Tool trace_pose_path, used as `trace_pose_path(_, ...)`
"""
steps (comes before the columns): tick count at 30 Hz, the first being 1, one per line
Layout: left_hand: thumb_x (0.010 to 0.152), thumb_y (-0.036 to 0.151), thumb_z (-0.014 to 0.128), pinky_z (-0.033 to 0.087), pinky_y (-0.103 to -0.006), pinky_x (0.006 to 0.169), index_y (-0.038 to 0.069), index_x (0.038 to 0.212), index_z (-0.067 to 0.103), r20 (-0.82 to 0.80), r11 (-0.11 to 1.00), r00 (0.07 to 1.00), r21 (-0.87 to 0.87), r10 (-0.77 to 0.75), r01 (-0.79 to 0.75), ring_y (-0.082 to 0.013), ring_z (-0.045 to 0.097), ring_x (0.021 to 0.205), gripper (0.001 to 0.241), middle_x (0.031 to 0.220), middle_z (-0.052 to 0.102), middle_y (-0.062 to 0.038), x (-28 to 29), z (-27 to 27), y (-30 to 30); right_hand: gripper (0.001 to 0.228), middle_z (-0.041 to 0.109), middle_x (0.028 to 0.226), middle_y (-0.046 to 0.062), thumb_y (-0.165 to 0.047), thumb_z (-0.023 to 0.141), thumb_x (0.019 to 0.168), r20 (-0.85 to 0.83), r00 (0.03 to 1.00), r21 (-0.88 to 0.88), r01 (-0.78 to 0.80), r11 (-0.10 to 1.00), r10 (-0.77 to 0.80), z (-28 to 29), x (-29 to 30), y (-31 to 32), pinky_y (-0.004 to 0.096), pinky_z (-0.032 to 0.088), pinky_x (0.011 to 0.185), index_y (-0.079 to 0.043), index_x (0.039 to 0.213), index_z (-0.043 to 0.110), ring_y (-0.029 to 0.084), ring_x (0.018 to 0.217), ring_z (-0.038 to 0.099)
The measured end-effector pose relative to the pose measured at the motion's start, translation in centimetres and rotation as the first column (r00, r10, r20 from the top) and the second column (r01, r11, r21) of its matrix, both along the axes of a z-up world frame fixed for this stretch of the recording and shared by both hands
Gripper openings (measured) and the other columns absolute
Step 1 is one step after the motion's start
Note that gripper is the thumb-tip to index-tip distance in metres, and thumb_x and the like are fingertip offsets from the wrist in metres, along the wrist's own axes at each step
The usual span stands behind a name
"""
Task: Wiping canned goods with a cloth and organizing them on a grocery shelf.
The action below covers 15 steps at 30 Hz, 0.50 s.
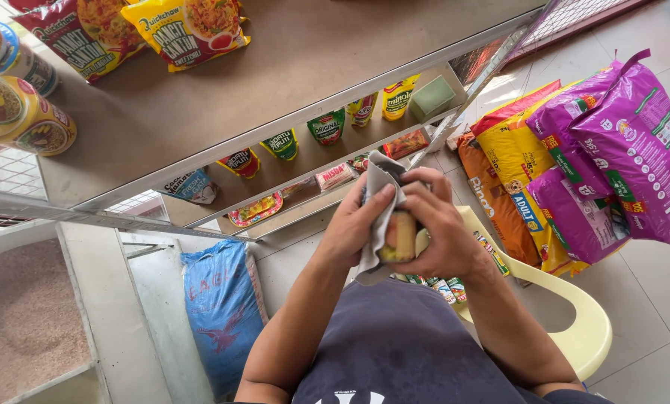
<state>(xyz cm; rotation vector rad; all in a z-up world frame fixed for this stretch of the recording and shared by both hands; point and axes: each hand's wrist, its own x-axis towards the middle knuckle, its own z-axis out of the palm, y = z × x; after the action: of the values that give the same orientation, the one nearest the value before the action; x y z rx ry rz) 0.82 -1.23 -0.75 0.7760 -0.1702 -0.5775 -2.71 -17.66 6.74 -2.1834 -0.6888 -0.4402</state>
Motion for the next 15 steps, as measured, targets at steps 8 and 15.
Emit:
trace_pose_path(8,0.107,0.042,0.058,0.055,-0.0327,0.097,-0.005,0.139,0.054,-0.275,0.989,0.961,-0.134,0.024,-0.063,-0.0176,0.067,0.109,0.057,0.123,0.068,-0.012,0.1,-1.0,1.8,0.069,0.063,0.123,0.006,-0.024,0.097,0.065,-0.021,0.995,0.217,0.1,0.971,-0.098,-1.3,-0.4,1.2,0.044,0.044,0.114,-0.008,0.12,0.058,0.03,0.128,0.053)
trace_pose_path(15,0.091,0.029,0.074,0.056,-0.0366,0.091,0.005,0.138,0.05,-0.057,0.984,0.998,0.175,-0.026,0.035,-0.016,0.064,0.107,0.058,0.121,0.064,-0.008,-1.1,2.0,4.0,0.067,0.063,0.119,0.011,-0.014,0.09,0.056,0.085,0.987,0.043,0.136,0.99,-0.139,-0.4,-0.2,2.9,0.045,0.045,0.11,-0.007,0.117,0.062,0.034,0.122,0.054)
